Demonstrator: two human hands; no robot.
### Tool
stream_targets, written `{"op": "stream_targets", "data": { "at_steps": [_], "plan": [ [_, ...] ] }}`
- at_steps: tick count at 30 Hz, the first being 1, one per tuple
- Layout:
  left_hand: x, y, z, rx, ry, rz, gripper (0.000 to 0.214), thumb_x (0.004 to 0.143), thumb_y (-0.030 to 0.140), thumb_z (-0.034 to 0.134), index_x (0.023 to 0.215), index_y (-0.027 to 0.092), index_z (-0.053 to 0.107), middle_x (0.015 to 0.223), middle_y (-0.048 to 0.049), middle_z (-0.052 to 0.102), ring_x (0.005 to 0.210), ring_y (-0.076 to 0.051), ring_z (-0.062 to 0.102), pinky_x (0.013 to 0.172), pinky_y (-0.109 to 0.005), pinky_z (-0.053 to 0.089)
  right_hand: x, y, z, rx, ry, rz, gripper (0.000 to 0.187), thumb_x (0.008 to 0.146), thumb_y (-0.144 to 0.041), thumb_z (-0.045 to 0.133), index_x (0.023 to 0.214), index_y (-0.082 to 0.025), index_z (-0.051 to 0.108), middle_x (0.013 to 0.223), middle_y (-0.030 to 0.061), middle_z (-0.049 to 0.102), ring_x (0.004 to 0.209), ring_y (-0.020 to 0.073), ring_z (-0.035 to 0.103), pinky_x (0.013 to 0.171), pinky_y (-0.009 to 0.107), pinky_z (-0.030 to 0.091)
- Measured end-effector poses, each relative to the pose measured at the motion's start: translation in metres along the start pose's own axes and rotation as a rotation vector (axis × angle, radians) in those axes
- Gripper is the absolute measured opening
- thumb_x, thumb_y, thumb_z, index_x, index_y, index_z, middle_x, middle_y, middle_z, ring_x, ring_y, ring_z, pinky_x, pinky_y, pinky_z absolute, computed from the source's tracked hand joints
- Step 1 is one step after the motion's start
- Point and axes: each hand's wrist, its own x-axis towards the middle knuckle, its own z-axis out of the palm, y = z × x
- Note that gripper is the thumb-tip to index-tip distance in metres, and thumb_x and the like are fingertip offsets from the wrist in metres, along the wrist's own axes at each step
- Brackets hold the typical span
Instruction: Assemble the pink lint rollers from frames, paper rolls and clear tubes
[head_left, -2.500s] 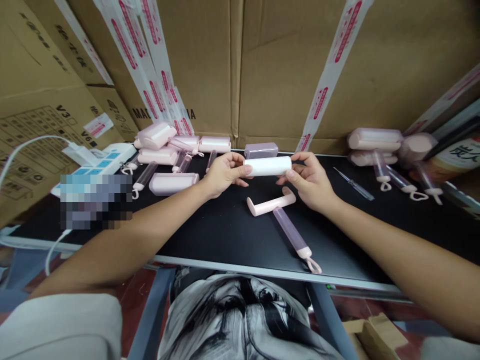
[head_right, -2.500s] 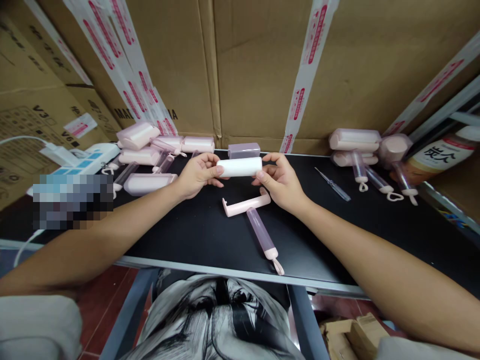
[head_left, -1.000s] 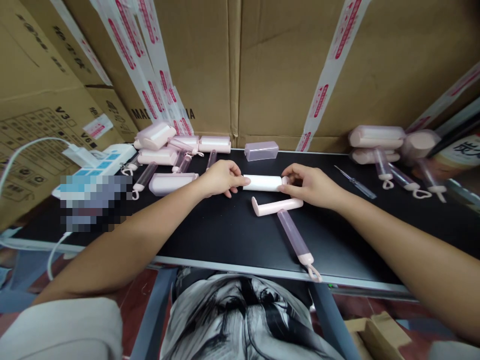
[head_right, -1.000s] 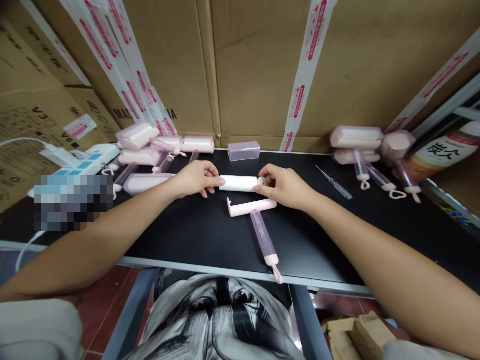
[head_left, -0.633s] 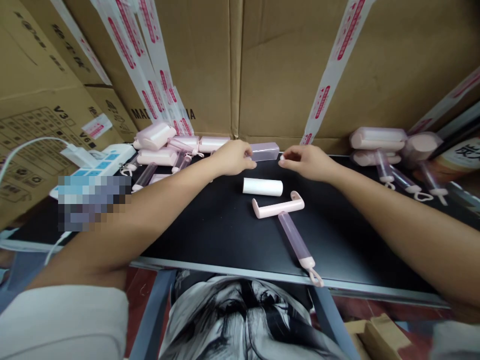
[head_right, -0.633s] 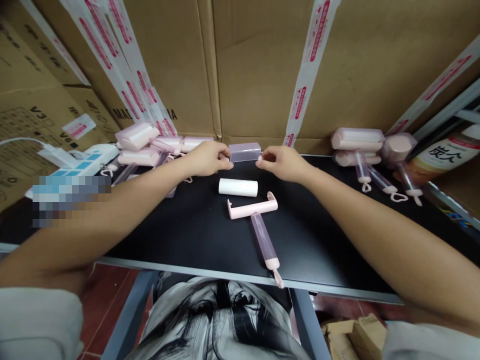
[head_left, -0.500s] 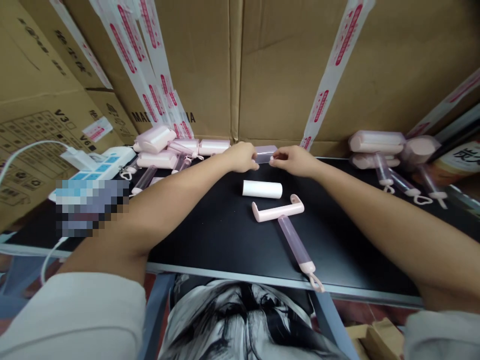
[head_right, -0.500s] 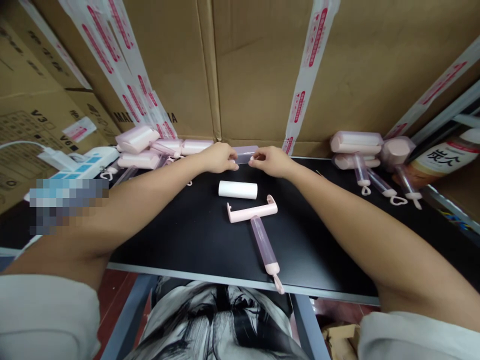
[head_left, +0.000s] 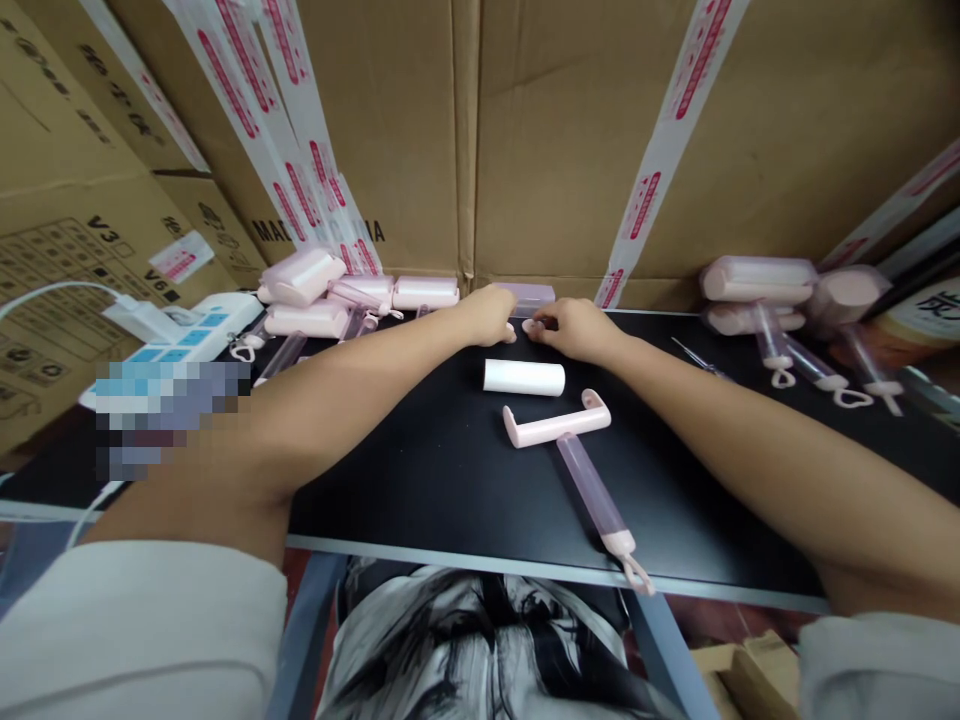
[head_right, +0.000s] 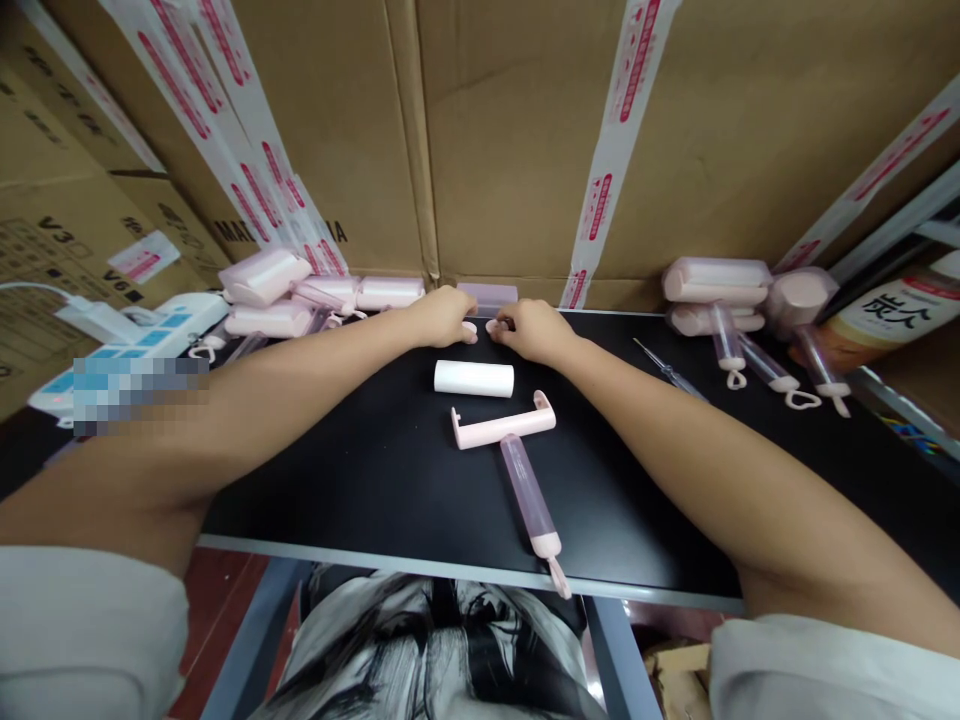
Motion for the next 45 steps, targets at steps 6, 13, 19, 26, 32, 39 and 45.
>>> {"op": "stream_targets", "data": {
  "at_steps": [6, 13, 19, 26, 32, 39, 45],
  "plan": [
    [-0.003, -0.007, -0.01, 0.082, -0.022, 0.037, 0.037, 0.084, 0.035, 0.073, 0.115, 0.016, 0.079, 0.116, -0.0138, 0.079, 0.108, -0.03, 0.072, 0.091, -0.034, 0.054, 0.0, 0.006, 0.002, -0.005, 0.039, 0.081, 0.029, 0.09, -0.046, 0.069, 0.094, -0.018, 0.077, 0.094, 0.0104, 0.078, 0.081, 0.0243, 0.067, 0.067, 0.033, 0.04],
    [-0.011, 0.004, -0.009, 0.14, 0.01, 0.005, 0.034, 0.092, 0.027, 0.06, 0.116, 0.01, 0.078, 0.12, -0.0211, 0.077, 0.11, -0.034, 0.072, 0.086, -0.038, 0.053, -0.002, 0.002, 0.003, 0.053, 0.058, 0.103, 0.022, 0.09, -0.041, 0.07, 0.084, -0.02, 0.073, 0.087, 0.0071, 0.077, 0.078, 0.022, 0.065, 0.066, 0.032, 0.039],
    [-0.039, 0.02, -0.028, -0.121, -0.029, 0.232, 0.048, 0.098, 0.056, 0.052, 0.104, 0.018, 0.08, 0.099, -0.009, 0.08, 0.088, -0.023, 0.072, 0.074, -0.032, 0.046, -0.013, -0.004, -0.024, 0.117, 0.142, 0.095, 0.022, 0.093, -0.039, 0.065, 0.087, -0.019, 0.074, 0.084, 0.0055, 0.076, 0.075, 0.0204, 0.065, 0.067, 0.032, 0.04],
    [-0.067, 0.024, -0.028, -0.077, -0.125, 0.398, 0.058, 0.08, 0.037, 0.073, 0.135, 0.02, 0.067, 0.123, -0.0092, 0.076, 0.105, -0.027, 0.07, 0.083, -0.031, 0.047, -0.056, -0.009, -0.059, 0.16, 0.159, 0.08, 0.022, 0.091, -0.041, 0.065, 0.089, -0.021, 0.074, 0.08, 0.0035, 0.074, 0.071, 0.0198, 0.064, 0.066, 0.032, 0.042],
    [-0.062, -0.009, -0.044, -0.222, 0.058, -0.037, 0.09, 0.077, 0.034, 0.075, 0.158, 0.021, 0.038, 0.132, -0.0114, 0.072, 0.111, -0.028, 0.07, 0.09, -0.032, 0.052, -0.084, 0.003, -0.056, 0.214, 0.168, 0.145, 0.023, 0.091, -0.042, 0.063, 0.089, -0.022, 0.074, 0.078, 0.003, 0.074, 0.068, 0.0189, 0.061, 0.065, 0.032, 0.043],
    [-0.035, -0.036, -0.054, -0.179, 0.311, -0.296, 0.072, 0.081, 0.036, 0.077, 0.145, 0.02, 0.049, 0.129, -0.0152, 0.072, 0.115, -0.031, 0.07, 0.096, -0.038, 0.054, -0.078, 0.003, -0.043, 0.309, 0.157, 0.14, 0.021, 0.091, -0.039, 0.063, 0.091, -0.02, 0.073, 0.082, 0.0047, 0.075, 0.071, 0.0195, 0.062, 0.068, 0.033, 0.045],
    [-0.015, -0.03, -0.04, -0.092, 0.261, -0.352, 0.082, 0.081, 0.038, 0.079, 0.15, 0.016, 0.041, 0.13, -0.0216, 0.07, 0.118, -0.035, 0.07, 0.096, -0.039, 0.054, -0.081, 0.0, -0.035, 0.304, 0.09, 0.098, 0.022, 0.093, -0.039, 0.062, 0.095, -0.021, 0.073, 0.088, 0.0048, 0.077, 0.075, 0.0207, 0.066, 0.072, 0.033, 0.047]
  ]
}}
